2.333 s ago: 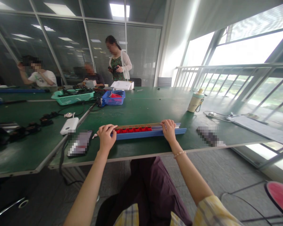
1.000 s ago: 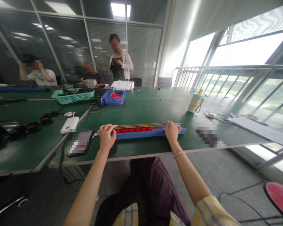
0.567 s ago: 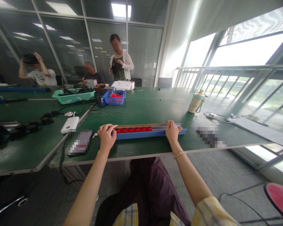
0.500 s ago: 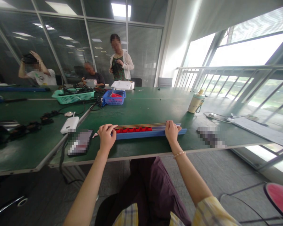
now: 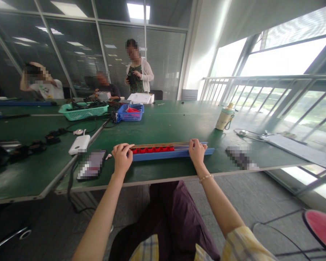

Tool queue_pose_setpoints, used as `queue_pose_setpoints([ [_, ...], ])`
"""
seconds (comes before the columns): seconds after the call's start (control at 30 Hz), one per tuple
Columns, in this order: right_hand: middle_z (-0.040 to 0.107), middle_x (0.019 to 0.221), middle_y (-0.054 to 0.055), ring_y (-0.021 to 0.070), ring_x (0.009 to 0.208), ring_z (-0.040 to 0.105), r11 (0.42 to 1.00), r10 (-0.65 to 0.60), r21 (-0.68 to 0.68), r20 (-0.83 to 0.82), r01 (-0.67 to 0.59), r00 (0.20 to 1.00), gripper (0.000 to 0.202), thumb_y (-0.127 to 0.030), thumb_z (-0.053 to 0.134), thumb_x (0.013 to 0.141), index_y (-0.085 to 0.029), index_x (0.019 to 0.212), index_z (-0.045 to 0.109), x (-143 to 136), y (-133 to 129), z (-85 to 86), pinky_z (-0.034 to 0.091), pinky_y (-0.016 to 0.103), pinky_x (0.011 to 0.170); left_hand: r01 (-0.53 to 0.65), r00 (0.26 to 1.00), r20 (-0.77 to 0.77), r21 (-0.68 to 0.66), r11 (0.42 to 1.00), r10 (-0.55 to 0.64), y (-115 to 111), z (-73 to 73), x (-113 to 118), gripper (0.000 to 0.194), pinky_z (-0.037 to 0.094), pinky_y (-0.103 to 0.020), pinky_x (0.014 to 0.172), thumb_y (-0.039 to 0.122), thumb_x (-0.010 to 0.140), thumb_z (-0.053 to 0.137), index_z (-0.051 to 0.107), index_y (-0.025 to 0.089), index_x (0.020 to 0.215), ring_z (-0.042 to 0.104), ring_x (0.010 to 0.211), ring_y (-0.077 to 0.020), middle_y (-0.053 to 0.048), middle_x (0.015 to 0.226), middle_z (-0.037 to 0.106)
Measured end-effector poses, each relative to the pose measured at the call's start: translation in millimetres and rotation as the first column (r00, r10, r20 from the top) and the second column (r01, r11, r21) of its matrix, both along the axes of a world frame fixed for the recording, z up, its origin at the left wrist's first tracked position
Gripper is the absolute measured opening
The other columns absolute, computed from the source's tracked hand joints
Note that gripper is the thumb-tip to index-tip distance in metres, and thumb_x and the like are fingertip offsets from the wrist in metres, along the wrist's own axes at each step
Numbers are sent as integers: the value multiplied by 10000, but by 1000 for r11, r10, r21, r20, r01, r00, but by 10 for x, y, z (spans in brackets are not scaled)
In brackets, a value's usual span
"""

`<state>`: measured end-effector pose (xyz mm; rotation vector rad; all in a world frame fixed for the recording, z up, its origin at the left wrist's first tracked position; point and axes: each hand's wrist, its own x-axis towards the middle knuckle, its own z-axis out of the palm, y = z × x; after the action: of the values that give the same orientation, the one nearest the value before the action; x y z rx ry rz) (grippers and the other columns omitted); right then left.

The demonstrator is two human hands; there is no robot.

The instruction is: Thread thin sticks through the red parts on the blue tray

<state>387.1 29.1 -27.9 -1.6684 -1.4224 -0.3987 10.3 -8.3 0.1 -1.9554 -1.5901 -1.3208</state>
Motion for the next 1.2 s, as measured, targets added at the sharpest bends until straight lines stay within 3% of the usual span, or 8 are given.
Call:
queue_pose_setpoints([
  [0.37,707,803,98,235,788,579,996,-90,20,-25,91,996,396,-378,325,1019,-172,993,662,-13,-8,13,299,357,833,6,1000,0,9,1000,-6,-5,11,-7,322,404,-447,930,175,885,496,767,283,1022,519,1065,-276,-72,1036,684],
  [0.6,721,922,109,251,897,561,998,42,42,-11,-41,999,358,-349,365,1004,-186,943,679,22,29,-21,326,353,840,16,1000,-16,17,1000,-16,-2,-2,-22,333,393,-453,927,164,885,493,770,289,1022,512,1060,-275,-57,1058,711],
  [0.83,712,1055,122,267,1024,559,987,90,136,-2,-88,996,358,-330,360,1010,-180,1099,672,35,31,-2,365,376,908,10,1000,-20,22,1000,-9,-2,4,-9,327,394,-442,933,155,882,488,759,267,1028,520,1064,-275,-63,1065,706],
  [0.97,704,1069,107,261,1079,535,977,82,197,-11,-78,997,343,-379,397,1015,-188,1141,652,51,14,10,352,386,944,18,1000,-20,40,999,-18,6,-7,-13,320,397,-431,927,150,885,490,754,264,1025,517,1063,-268,-56,1059,706],
  [1.2,710,1012,70,260,1034,526,978,52,207,-61,-38,997,290,-418,464,991,-211,981,668,61,-47,38,318,387,940,18,1000,-5,36,999,-17,22,-21,-22,317,391,-433,928,153,875,493,753,261,1020,519,1064,-272,-67,1045,696],
])
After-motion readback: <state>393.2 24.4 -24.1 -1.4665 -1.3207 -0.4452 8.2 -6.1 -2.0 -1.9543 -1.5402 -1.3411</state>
